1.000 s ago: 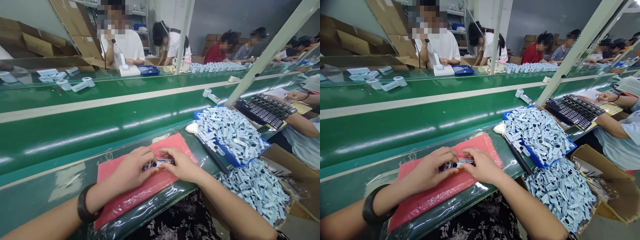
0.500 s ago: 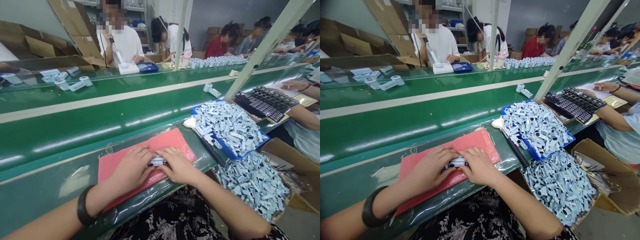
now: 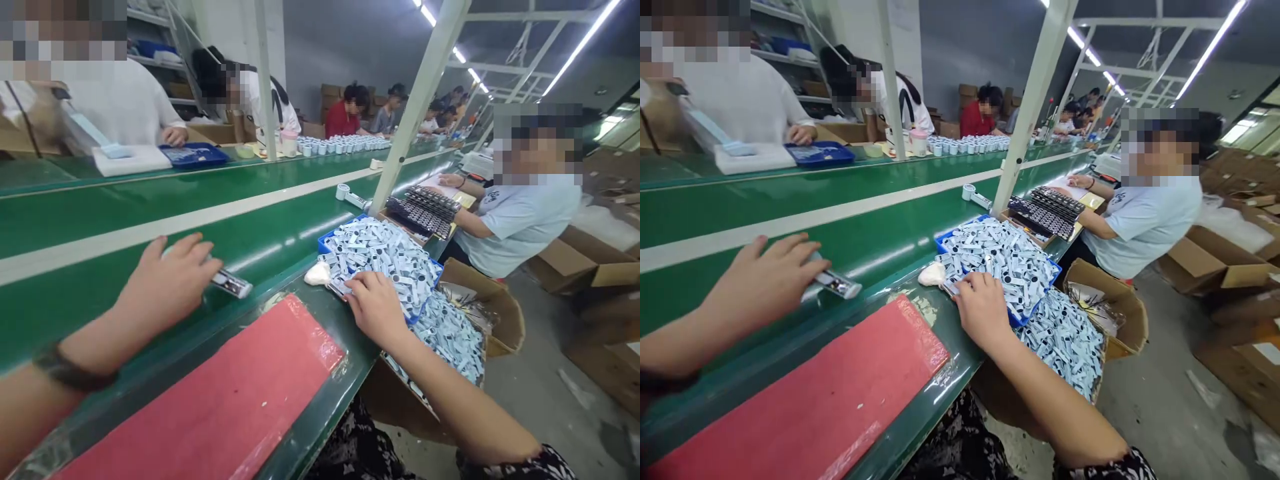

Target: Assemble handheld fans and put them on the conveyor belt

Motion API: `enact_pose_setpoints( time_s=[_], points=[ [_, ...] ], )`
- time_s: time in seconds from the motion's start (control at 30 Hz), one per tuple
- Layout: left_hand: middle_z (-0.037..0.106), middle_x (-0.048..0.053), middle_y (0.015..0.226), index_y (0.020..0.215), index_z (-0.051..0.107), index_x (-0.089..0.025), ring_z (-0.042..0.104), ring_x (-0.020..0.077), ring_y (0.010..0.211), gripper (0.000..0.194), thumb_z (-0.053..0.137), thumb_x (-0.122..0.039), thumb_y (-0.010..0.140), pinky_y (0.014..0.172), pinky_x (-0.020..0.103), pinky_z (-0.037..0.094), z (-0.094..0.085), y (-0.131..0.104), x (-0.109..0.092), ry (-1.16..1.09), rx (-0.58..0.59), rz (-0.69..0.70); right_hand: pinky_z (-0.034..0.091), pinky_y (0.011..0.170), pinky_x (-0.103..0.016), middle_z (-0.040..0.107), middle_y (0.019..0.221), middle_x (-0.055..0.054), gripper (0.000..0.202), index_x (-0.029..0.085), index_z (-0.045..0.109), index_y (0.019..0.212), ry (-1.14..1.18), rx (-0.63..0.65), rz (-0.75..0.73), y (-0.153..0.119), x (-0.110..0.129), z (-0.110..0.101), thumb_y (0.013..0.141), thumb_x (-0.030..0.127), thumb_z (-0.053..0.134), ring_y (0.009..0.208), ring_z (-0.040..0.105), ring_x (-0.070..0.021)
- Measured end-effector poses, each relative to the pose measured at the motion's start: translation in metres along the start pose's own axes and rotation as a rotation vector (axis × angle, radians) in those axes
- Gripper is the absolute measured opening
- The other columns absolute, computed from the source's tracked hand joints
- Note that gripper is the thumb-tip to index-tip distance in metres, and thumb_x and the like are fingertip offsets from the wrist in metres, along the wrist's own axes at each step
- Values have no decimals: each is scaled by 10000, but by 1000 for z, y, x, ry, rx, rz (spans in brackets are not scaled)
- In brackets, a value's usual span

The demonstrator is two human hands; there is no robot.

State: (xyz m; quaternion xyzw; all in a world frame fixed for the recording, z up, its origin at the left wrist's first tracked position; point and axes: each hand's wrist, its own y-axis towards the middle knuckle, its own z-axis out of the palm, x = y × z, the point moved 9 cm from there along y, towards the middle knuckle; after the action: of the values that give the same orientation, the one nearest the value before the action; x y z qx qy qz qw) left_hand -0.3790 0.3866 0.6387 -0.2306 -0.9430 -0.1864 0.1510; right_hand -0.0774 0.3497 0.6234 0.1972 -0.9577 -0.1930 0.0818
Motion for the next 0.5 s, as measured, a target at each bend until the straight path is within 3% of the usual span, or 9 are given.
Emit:
enact_pose_setpoints(
  time_s=[0.1, 0.17, 0.23, 0.3, 0.4, 0.5],
  points=[
    [600, 274, 1355, 1115, 711, -90, 473, 475, 1374, 405, 417, 55, 878, 1071, 781, 333, 36, 29, 28, -21, 46, -94, 414, 861, -428, 624, 1220, -122, 191, 165, 717, 1114, -137, 44, 36, 17, -1, 4, 973, 292, 696, 1073, 522, -317],
    [567, 266, 1421, 1276, 657, -102, 501, 460, 1359, 506, 386, 62, 882, 1028, 744, 416, 49, 33, 26, -46, 52, -111, 413, 871, -430, 609, 1273, -122, 165, 146, 720, 1068, -180, 67, 8, 24, 8, 8, 984, 278, 668, 1106, 518, -326],
    [490, 254, 1517, 1400, 580, -140, 451, 457, 1412, 576, 381, 40, 891, 1019, 711, 450, 49, 22, 12, -67, 30, -103, 412, 872, -440, 610, 1296, -117, 135, 140, 718, 1021, -188, 62, -17, 26, 13, 10, 992, 241, 632, 1130, 521, -340],
    [453, 236, 1560, 1424, 566, -182, 404, 446, 1457, 566, 400, -9, 912, 1048, 704, 437, 37, -5, -5, -102, -2, -71, 412, 857, -457, 635, 1270, -121, 117, 148, 711, 986, -162, 17, -10, 26, 13, 7, 989, 216, 616, 1113, 540, -356],
    [500, 168, 1551, 1361, 627, -276, 467, 384, 1436, 490, 421, -100, 954, 1081, 655, 456, 14, -70, -24, -176, 10, -27, 414, 833, -484, 676, 1188, -142, 138, 155, 681, 1010, -68, -92, 7, 22, 17, 1, 1005, 217, 558, 1050, 595, -360],
    [543, 128, 1525, 1303, 674, -305, 508, 341, 1413, 453, 412, -140, 971, 1095, 584, 488, -8, -149, -13, -247, 52, -117, 436, 790, -477, 714, 1062, -132, 191, 187, 639, 1034, 97, -136, -90, 15, 51, 6, 1036, 245, 457, 977, 664, -330]
  ],
)
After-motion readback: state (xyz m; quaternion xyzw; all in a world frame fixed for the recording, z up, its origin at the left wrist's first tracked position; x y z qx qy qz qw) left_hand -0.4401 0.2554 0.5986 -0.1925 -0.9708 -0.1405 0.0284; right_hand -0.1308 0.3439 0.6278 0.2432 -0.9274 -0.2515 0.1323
